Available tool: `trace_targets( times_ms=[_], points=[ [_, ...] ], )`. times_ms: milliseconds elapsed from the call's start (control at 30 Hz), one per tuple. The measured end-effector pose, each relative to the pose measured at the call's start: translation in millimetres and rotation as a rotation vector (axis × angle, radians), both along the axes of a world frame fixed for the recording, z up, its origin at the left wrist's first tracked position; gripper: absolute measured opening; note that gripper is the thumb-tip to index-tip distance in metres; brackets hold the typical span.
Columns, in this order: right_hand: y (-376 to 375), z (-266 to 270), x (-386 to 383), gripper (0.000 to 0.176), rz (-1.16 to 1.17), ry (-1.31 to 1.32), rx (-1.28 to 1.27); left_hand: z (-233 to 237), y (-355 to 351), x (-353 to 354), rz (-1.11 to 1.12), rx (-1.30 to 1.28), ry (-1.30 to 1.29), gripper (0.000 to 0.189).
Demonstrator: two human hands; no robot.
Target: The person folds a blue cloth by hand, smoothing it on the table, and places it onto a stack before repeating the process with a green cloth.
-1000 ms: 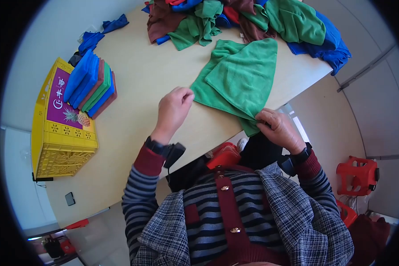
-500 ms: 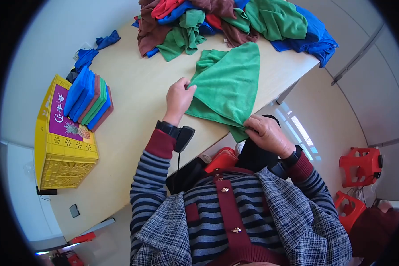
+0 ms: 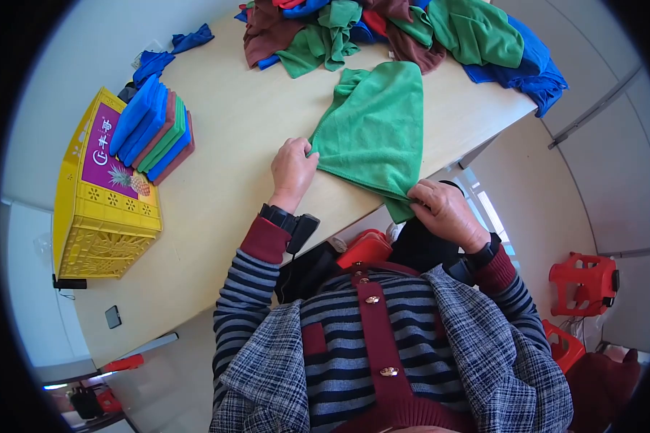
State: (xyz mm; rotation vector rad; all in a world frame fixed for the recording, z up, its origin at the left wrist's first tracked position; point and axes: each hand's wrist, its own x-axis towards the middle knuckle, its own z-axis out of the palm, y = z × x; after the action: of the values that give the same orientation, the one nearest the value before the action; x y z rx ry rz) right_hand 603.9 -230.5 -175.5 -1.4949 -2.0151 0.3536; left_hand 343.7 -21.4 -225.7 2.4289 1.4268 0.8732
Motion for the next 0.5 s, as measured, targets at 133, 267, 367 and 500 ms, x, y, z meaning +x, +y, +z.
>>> trace_targets(
  times_ms=[133,267,367,500],
  points=[
    [-3,-1,-3,0.013,-0.024,-0.005,-0.01,-2,9,-3,-0.005,-0.134,-0.041,0.023],
    [-4,4,-6,0.014,-0.003,0.002,-0.033,5,10,-15,-0.043,-0.397,-0.232,0.018],
    [-5,14,-17,0.012,0.201,0.212,-0.233,12,5,-33,-0.138,-0.404,-0.438,0.017],
    [15,44,-23,0.009,0.358,0.287,-0.548,18,-8,-65,-0.179,-0.412,-0.467,0.018]
  ],
)
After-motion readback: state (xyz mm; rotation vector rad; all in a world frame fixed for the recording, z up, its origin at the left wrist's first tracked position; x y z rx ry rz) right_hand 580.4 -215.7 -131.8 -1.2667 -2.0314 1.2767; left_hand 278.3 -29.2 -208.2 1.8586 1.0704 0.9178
